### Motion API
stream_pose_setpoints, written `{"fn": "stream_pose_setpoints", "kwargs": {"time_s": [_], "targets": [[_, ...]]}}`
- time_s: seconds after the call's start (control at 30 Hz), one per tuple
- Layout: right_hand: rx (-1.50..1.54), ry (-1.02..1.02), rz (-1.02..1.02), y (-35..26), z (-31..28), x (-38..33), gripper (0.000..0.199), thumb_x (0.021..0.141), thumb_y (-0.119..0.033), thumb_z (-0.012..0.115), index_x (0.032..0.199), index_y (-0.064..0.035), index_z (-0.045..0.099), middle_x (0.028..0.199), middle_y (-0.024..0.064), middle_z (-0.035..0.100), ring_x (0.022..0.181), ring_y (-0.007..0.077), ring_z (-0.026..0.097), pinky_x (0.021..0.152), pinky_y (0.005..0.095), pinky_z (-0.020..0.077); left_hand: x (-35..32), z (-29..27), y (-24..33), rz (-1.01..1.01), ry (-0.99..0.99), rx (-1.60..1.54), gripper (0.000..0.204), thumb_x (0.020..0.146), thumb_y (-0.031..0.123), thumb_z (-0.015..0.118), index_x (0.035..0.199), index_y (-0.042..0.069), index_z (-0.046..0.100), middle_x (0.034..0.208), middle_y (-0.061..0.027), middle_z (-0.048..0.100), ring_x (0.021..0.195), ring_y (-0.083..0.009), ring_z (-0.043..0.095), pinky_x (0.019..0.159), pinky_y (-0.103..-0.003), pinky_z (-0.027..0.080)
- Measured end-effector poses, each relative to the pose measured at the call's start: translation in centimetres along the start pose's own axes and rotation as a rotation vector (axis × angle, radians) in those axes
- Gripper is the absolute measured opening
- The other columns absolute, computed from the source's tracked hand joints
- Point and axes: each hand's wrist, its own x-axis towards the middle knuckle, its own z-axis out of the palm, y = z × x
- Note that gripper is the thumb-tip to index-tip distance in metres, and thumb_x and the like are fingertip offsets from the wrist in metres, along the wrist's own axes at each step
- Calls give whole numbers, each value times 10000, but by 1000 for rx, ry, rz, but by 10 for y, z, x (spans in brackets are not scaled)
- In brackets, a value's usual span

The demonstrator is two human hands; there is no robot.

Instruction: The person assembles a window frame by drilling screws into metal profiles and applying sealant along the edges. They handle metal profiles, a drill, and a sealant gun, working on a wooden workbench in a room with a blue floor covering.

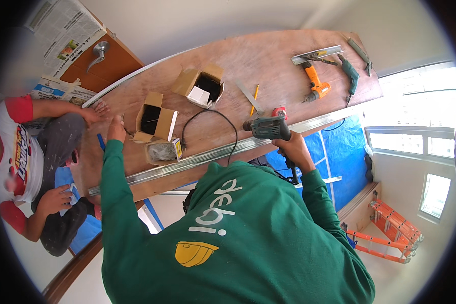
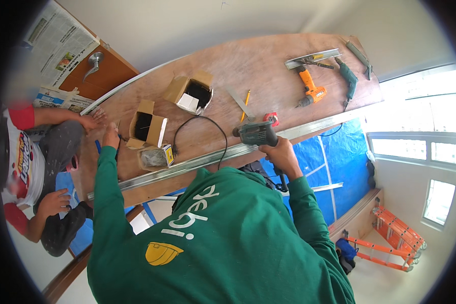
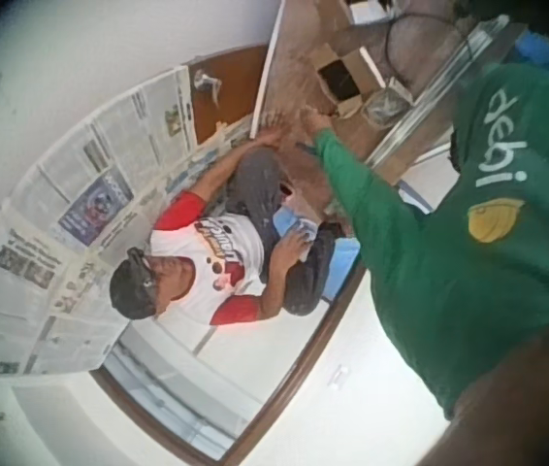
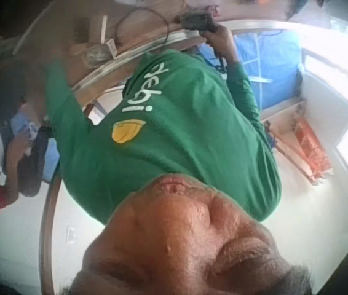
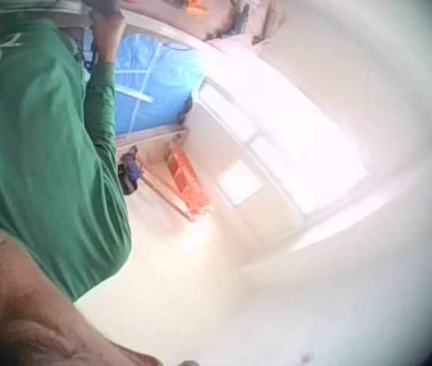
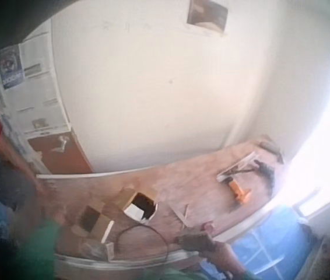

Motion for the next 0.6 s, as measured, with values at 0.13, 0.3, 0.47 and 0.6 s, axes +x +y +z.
{"fn": "stream_pose_setpoints", "kwargs": {"time_s": [0.13,0.3,0.47,0.6], "targets": [[288,7,-38,21,-15,-4,327,890,-211,842,1059,51,740,786,68,712,639,141,689,594,300,562,-58,-36,124,-257,128,-856,235,1061,95,608,1285,26,598,1122,-151,656,915,-295,732,865,-422,615],[630,8,-160,8,-35,-14,350,955,-190,807,1188,58,724,990,130,783,729,154,709,641,305,591,-116,9,301,-485,-195,-1744,160,1046,111,605,1194,66,642,993,-60,665,843,-176,694,703,-339,593],[969,-170,-349,3,-42,2,478,1005,-275,764,1337,48,644,1098,153,757,753,183,694,671,317,588,-79,-2,437,-277,-275,-2109,150,1137,165,563,1224,71,641,977,-28,663,798,-139,630,754,-305,556],[1137,-365,-473,6,-47,15,571,989,-344,780,1376,30,587,1105,127,701,757,204,657,674,319,562,-41,-99,495,63,-148,-2232,183,1192,244,523,1256,114,636,1048,-16,676,960,-149,664,857,-311,557]]}}
